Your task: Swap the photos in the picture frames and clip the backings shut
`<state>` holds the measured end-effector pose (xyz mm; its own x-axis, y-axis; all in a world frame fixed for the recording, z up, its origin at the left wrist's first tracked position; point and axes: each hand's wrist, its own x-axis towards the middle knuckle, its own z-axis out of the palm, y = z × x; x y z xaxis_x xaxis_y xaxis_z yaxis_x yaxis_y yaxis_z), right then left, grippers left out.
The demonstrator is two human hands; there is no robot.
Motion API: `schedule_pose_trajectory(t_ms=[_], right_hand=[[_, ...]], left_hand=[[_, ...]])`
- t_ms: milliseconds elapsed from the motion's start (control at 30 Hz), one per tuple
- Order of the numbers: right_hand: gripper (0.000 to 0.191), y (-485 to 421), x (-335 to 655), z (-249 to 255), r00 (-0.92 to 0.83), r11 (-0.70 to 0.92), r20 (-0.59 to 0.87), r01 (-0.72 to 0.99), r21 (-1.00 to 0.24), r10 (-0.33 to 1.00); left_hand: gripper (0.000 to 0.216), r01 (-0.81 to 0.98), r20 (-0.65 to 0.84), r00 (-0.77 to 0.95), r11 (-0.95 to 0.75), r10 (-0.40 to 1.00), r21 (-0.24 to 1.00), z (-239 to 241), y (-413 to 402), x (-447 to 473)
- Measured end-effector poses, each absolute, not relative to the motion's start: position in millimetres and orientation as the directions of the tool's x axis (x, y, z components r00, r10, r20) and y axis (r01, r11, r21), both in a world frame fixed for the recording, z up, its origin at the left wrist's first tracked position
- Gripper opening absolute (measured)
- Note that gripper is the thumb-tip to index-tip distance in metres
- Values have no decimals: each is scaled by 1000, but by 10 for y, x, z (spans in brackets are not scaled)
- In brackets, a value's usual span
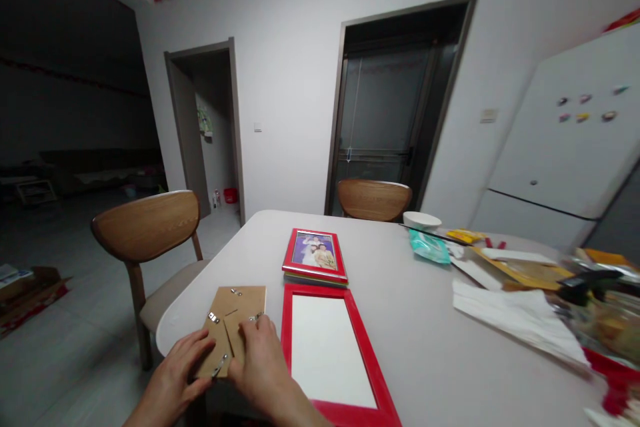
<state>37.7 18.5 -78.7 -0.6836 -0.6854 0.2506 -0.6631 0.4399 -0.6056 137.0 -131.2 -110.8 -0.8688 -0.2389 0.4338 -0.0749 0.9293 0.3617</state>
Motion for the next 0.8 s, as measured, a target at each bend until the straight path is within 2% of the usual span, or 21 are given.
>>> schedule_pose_trajectory(t_ms=[133, 300, 433, 600, 700, 800], right_hand=[[35, 695, 281, -542, -671, 384, 270, -656, -650, -690], [32, 1426, 54, -485, -730, 511, 148, -592, -623, -667], [31, 1726, -64, -596, -785, 587, 93, -530, -611, -612], [31, 1771, -118, -680, -794, 591, 119, -533, -605, -596], [32, 1777, -125, -691, -800, 574, 143, -530, -624, -582], [31, 1816, -125, -674, -814, 571, 161, -517, -637, -557]], left_hand=[[39, 92, 491, -860, 906, -137, 413, -868, -990, 1318], [38, 228, 364, -931, 834, 35, 503, -726, -363, 1084], [33, 247, 309, -947, 805, 84, 539, -793, -71, 915], [33, 209, 245, -967, 786, 76, 581, -886, -26, 858], [52, 115, 211, -977, 754, -32, 647, -898, -69, 864], [75, -32, 115, -981, 714, -156, 700, -889, -103, 852]])
